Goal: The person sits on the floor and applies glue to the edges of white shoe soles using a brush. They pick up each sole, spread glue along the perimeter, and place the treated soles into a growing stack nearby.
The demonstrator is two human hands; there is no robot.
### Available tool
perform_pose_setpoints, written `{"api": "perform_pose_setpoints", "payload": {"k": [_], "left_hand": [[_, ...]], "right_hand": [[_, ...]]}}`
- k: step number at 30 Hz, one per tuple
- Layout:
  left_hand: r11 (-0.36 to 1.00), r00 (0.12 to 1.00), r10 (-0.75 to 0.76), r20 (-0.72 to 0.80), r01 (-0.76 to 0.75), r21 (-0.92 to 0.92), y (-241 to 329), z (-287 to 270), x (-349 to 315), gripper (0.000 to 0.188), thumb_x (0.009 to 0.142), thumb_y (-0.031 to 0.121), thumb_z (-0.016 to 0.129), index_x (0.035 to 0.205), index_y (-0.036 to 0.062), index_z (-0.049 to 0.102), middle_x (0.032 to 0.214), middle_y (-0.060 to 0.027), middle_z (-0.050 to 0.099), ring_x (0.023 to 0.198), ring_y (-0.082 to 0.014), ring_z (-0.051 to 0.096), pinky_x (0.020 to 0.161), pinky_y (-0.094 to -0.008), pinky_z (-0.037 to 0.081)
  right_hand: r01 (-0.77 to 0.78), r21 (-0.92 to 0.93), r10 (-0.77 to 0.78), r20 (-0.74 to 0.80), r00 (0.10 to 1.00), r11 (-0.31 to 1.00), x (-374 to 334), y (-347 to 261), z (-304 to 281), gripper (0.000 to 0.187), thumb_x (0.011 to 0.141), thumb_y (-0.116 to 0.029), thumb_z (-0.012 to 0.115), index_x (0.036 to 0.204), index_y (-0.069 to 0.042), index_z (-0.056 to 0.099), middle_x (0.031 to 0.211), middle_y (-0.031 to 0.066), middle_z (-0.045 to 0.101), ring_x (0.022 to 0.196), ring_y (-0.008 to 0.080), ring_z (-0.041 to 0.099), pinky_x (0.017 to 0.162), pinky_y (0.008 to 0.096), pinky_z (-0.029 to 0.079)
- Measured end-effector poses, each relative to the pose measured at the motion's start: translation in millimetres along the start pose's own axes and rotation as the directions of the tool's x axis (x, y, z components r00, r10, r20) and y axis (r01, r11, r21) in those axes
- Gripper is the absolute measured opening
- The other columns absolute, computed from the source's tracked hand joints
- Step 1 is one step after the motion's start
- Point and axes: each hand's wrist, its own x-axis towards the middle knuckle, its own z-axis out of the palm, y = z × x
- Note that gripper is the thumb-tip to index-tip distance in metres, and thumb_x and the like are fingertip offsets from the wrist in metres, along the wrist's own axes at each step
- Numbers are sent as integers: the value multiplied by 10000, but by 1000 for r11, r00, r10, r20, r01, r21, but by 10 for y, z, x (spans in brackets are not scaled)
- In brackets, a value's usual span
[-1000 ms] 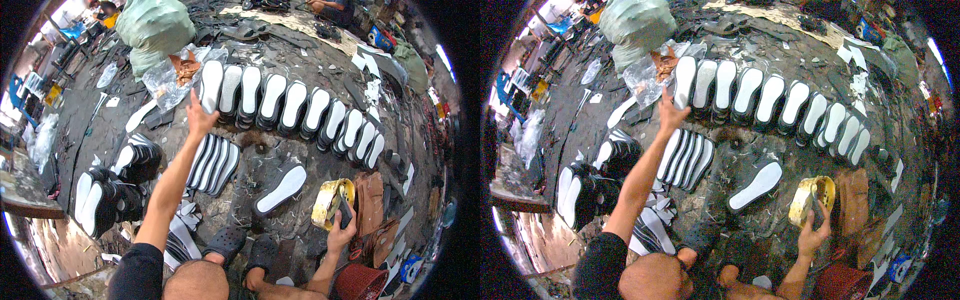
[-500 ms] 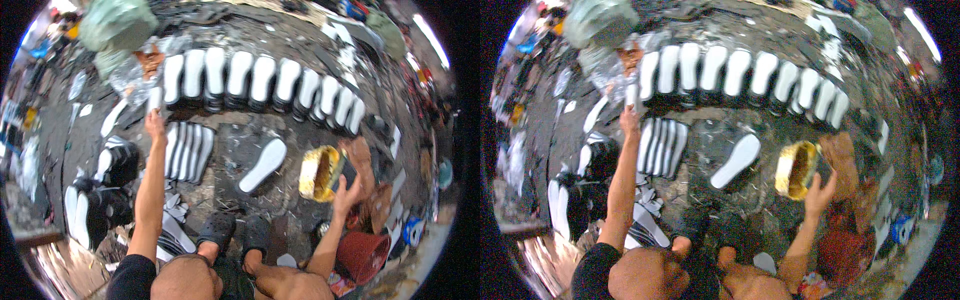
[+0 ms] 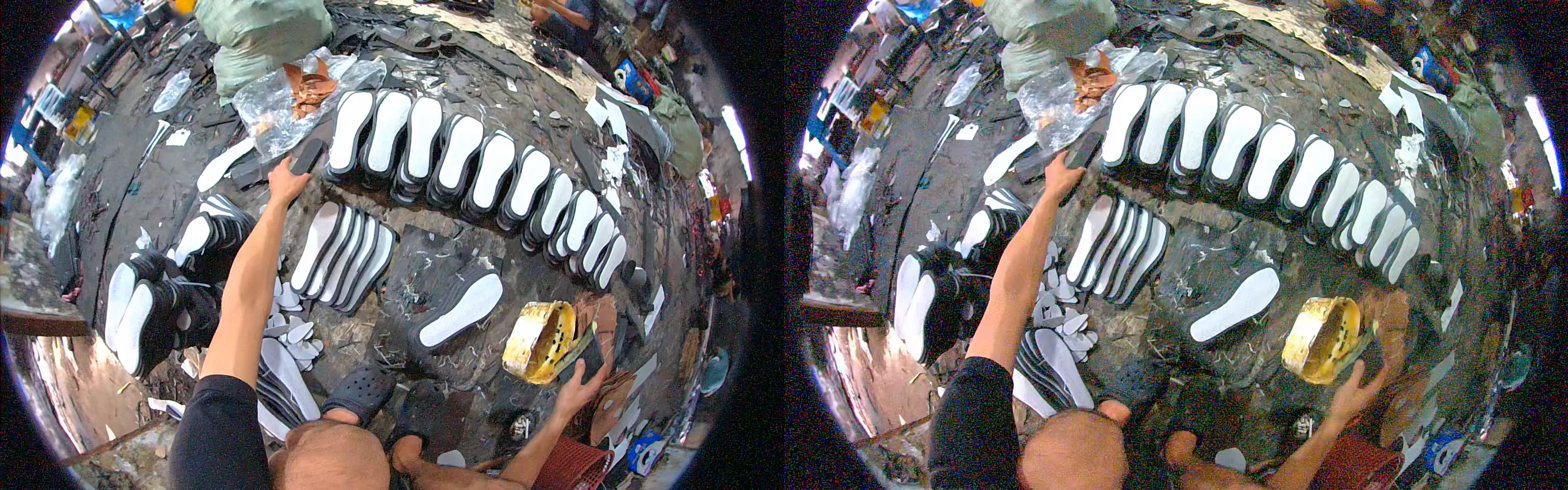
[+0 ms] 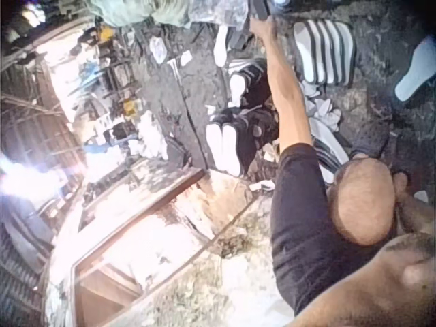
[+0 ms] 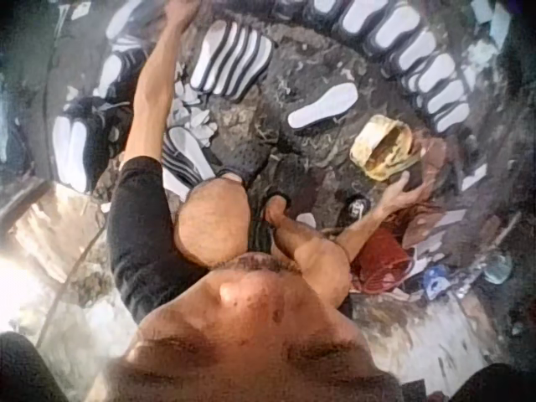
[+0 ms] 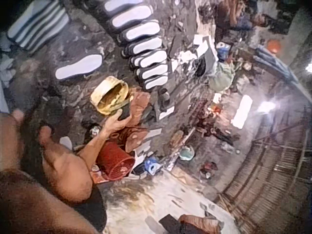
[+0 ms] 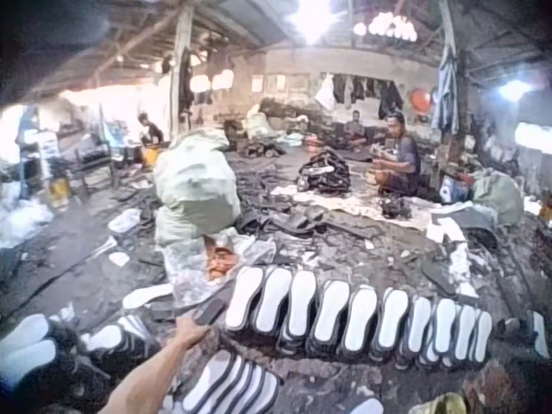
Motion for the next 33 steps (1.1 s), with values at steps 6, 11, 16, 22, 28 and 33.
{"api": "perform_pose_setpoints", "payload": {"k": [6,11,16,22,28,33], "left_hand": [[952,932,-305,197,307,20,-715,56,-71,1025,608,578,864,1399,25,522,1341,-231,598,1242,-350,585,1041,-423,462],[866,962,-213,173,268,-423,-823,-427,-118,802,708,632,793,1220,24,686,1121,-151,687,983,-254,647,843,-354,497],[790,964,-262,32,234,-566,-383,-1369,-400,720,755,684,738,954,-8,751,720,-15,603,644,-138,520,601,-299,389],[976,990,106,93,-86,-201,297,-1924,-1028,465,865,439,747,958,-16,720,806,-48,696,722,-129,594,656,-336,474],[857,960,271,69,-208,-471,655,-1455,-1408,414,771,101,831,1125,7,638,993,-72,720,890,-161,682,809,-299,550],[574,991,135,0,-78,-815,543,-596,-1753,531,761,-85,734,1245,17,541,1088,-85,673,1036,-177,650,894,-306,529]], "right_hand": [[-13,-58,12,-5,1000,998,-23,348,99,628,954,-209,642,1457,73,394,1534,242,390,1430,347,354,1207,402,218],[5,-125,-6,-10,1000,992,55,649,88,630,964,-232,639,1455,80,398,1511,256,416,1400,351,399,1152,383,294],[16,-120,-19,-24,1000,993,30,422,114,638,962,-273,639,1430,95,411,1502,261,422,1407,365,379,1195,402,247],[74,-186,-79,-18,997,980,-48,81,77,617,960,-281,649,1413,81,440,1489,256,438,1390,370,397,1186,425,265],[49,-85,-51,-24,998,995,-74,403,169,618,960,-259,647,1429,78,428,1499,267,422,1405,371,381,1195,424,245],[32,-36,-33,-23,999,999,-107,471,200,632,960,-256,649,1433,91,415,1506,267,413,1417,368,368,1201,425,233]]}}
